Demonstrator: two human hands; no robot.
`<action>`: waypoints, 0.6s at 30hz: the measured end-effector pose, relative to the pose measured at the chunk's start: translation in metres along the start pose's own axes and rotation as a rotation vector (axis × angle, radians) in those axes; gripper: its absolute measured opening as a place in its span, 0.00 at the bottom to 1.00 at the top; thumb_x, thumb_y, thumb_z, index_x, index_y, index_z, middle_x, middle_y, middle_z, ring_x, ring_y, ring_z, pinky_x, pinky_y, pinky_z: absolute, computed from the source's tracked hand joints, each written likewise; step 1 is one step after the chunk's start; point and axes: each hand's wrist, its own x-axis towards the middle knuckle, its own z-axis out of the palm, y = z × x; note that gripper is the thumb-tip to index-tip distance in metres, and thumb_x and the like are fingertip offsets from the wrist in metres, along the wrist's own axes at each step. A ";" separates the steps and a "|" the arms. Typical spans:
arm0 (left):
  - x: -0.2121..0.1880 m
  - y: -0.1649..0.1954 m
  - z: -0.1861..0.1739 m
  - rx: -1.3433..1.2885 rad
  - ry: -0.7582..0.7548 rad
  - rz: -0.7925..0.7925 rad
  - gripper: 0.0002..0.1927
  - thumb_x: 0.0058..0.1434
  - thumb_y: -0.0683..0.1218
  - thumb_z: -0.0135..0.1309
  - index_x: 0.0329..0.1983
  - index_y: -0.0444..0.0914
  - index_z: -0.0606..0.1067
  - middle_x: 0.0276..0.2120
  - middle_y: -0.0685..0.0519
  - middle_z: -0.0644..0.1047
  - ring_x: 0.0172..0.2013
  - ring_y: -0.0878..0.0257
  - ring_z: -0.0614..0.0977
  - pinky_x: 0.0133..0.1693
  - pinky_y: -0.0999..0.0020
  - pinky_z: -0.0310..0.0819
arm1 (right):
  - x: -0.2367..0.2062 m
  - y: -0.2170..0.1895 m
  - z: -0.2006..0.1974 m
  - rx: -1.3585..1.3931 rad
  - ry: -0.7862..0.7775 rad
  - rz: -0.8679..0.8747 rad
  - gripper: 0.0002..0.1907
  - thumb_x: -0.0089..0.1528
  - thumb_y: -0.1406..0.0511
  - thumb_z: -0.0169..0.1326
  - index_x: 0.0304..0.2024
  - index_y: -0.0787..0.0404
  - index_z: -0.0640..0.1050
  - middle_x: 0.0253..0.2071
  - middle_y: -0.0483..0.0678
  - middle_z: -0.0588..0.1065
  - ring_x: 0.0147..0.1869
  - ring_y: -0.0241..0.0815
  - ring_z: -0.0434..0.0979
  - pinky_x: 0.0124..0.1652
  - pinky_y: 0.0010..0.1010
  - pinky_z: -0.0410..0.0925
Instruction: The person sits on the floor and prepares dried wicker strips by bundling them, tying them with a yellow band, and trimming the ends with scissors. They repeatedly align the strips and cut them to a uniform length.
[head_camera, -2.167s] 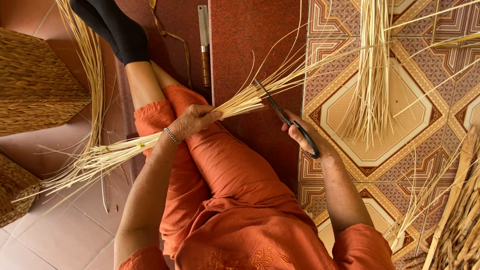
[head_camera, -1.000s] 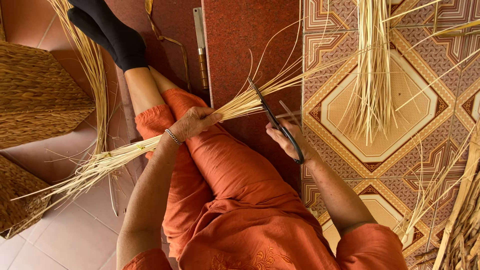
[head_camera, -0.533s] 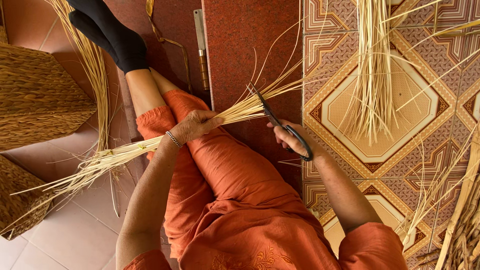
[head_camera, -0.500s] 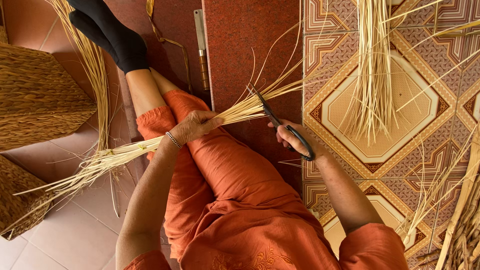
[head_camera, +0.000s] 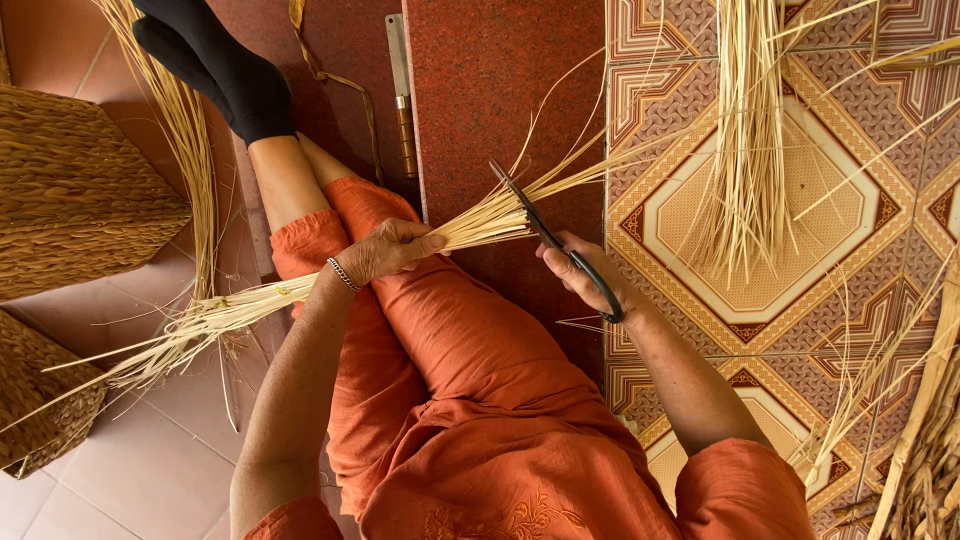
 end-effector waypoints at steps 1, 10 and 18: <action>0.000 0.000 0.001 -0.010 0.011 -0.002 0.22 0.68 0.60 0.54 0.43 0.39 0.84 0.17 0.62 0.68 0.18 0.73 0.64 0.20 0.74 0.58 | -0.002 0.002 0.002 0.024 0.002 0.008 0.31 0.65 0.40 0.47 0.46 0.61 0.75 0.23 0.38 0.67 0.22 0.27 0.65 0.21 0.23 0.63; -0.001 0.001 -0.001 -0.039 0.006 -0.012 0.21 0.68 0.59 0.53 0.43 0.39 0.84 0.17 0.63 0.65 0.18 0.74 0.63 0.20 0.75 0.56 | 0.003 0.025 0.017 -0.291 0.175 -0.225 0.17 0.68 0.56 0.52 0.45 0.64 0.77 0.31 0.48 0.79 0.27 0.33 0.80 0.27 0.25 0.74; -0.002 0.006 -0.001 0.056 -0.009 -0.014 0.21 0.68 0.60 0.53 0.46 0.40 0.84 0.16 0.64 0.67 0.18 0.74 0.64 0.21 0.75 0.59 | 0.006 0.028 0.013 -0.311 0.070 -0.170 0.25 0.70 0.50 0.47 0.55 0.63 0.74 0.33 0.48 0.76 0.32 0.35 0.79 0.31 0.26 0.76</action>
